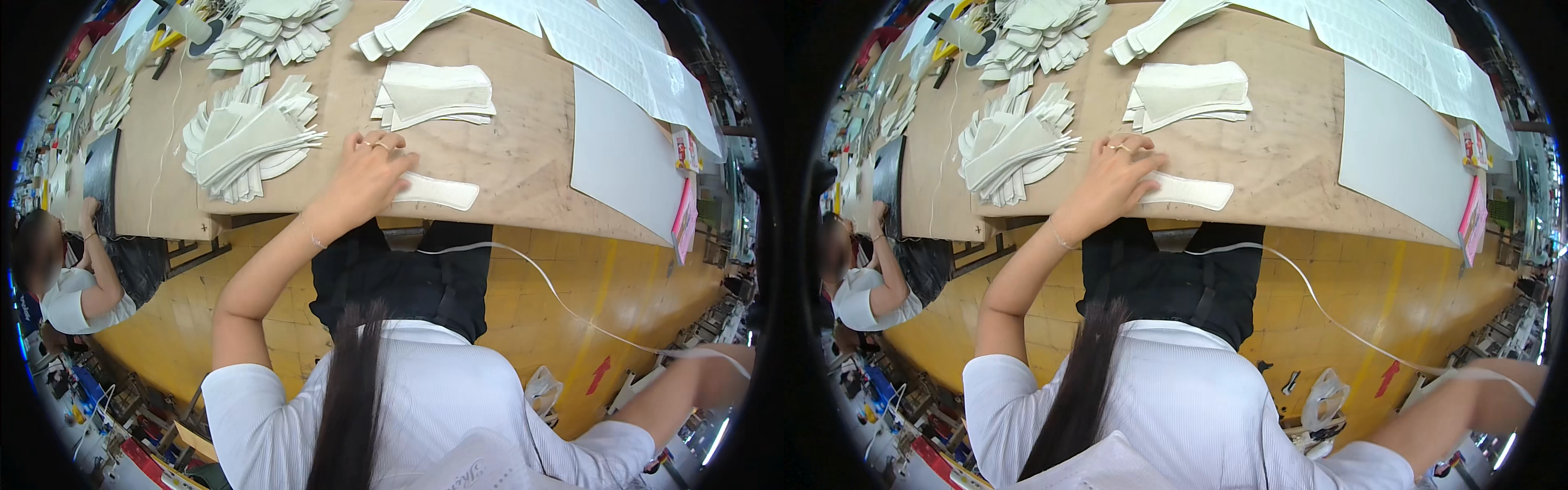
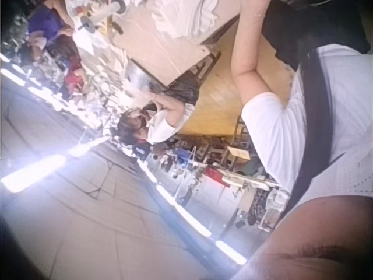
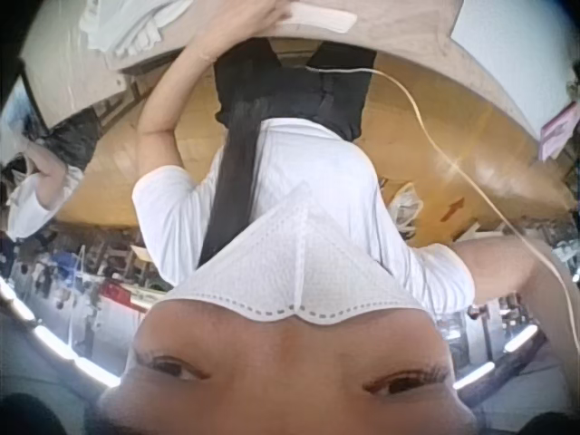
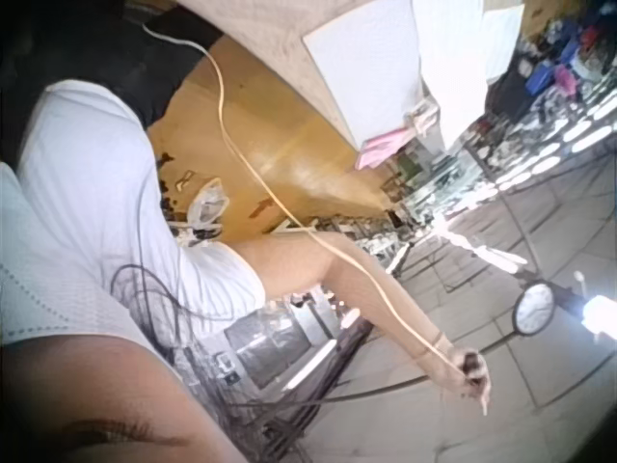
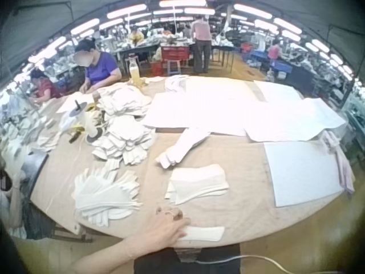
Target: The person repeatedly picks up white fabric pieces from a table, trims their edges with small scissors, and places the trimmed pieces into a separate pile. The process is continuous and repetitive throughout the clip.
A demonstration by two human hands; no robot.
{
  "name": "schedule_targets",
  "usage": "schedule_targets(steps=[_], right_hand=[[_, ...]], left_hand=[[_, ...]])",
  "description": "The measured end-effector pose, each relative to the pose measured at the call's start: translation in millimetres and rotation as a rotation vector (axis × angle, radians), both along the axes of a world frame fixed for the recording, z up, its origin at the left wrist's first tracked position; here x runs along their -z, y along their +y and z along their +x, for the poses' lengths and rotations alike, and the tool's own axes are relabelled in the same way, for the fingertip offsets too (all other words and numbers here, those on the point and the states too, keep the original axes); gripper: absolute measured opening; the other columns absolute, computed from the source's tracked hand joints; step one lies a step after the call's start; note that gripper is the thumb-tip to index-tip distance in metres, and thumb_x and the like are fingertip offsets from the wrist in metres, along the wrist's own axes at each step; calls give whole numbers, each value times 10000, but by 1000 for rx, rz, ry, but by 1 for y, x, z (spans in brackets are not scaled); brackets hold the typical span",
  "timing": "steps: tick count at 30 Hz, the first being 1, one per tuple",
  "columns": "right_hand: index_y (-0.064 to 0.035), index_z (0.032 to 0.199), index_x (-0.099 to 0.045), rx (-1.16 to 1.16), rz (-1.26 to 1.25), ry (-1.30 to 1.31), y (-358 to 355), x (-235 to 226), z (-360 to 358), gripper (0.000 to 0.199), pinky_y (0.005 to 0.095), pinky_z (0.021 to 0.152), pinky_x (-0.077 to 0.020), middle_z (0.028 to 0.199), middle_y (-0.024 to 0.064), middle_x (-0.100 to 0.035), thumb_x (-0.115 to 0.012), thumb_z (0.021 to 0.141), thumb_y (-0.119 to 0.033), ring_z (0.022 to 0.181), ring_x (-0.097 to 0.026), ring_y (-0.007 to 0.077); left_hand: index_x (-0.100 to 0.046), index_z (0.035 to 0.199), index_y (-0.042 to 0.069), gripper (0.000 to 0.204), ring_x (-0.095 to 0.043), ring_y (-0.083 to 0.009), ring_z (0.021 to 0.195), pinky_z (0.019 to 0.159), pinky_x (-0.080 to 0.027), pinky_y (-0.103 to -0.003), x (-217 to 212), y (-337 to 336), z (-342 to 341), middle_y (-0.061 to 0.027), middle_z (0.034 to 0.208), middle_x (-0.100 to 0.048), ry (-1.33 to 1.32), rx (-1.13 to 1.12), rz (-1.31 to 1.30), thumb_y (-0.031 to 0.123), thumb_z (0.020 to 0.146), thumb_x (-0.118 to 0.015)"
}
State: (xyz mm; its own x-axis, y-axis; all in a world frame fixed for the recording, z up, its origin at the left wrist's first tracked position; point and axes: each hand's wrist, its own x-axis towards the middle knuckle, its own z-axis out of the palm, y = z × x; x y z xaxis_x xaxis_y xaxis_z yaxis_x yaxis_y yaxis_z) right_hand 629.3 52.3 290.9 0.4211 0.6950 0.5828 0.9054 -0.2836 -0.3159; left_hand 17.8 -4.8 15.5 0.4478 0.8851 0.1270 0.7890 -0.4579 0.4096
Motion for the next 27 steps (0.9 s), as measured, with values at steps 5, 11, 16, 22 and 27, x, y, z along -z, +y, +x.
schedule_targets(steps=[5,11,16,22,27], right_hand=[[-53,1019,-739,-502,-401,490,33,99,-203,187,196,460,-424,791,7,-703,-696,978,-230,539,-560,32],[-15,976,-739,-1051,-1054,887,11,243,-389,191,237,495,-466,740,6,-687,-720,950,-203,554,-587,59],[-10,899,-742,-1133,-1056,826,11,291,-450,199,312,555,-489,699,48,-661,-756,900,-208,566,-597,106],[16,860,-722,-1165,-1091,696,20,303,-471,250,318,562,-491,672,66,-677,-721,930,-224,550,-597,129],[55,846,-733,-1190,-1102,500,26,295,-481,257,450,670,-521,726,236,-683,-732,871,-201,678,-675,375]], left_hand=[[-725,1165,80,288,-612,-274,1135,977,-415,-453,41,-38,-22,-90,1178,-653,-79,-200,184,141,885,-752],[-707,1132,51,280,-590,-263,1215,984,-444,-453,56,-54,-21,-83,1239,-661,-45,-154,334,189,892,-748],[-714,1141,62,308,-594,-243,1210,993,-423,-454,57,-60,-20,-63,1231,-665,-71,-241,269,199,874,-779],[-709,1141,73,333,-585,-251,1203,994,-407,-453,62,-62,-19,-64,1232,-653,-78,-249,285,227,858,-793],[-714,1136,98,339,-559,-257,1220,995,-394,-462,66,-64,-17,-57,1250,-637,-75,-300,309,245,845,-806]])
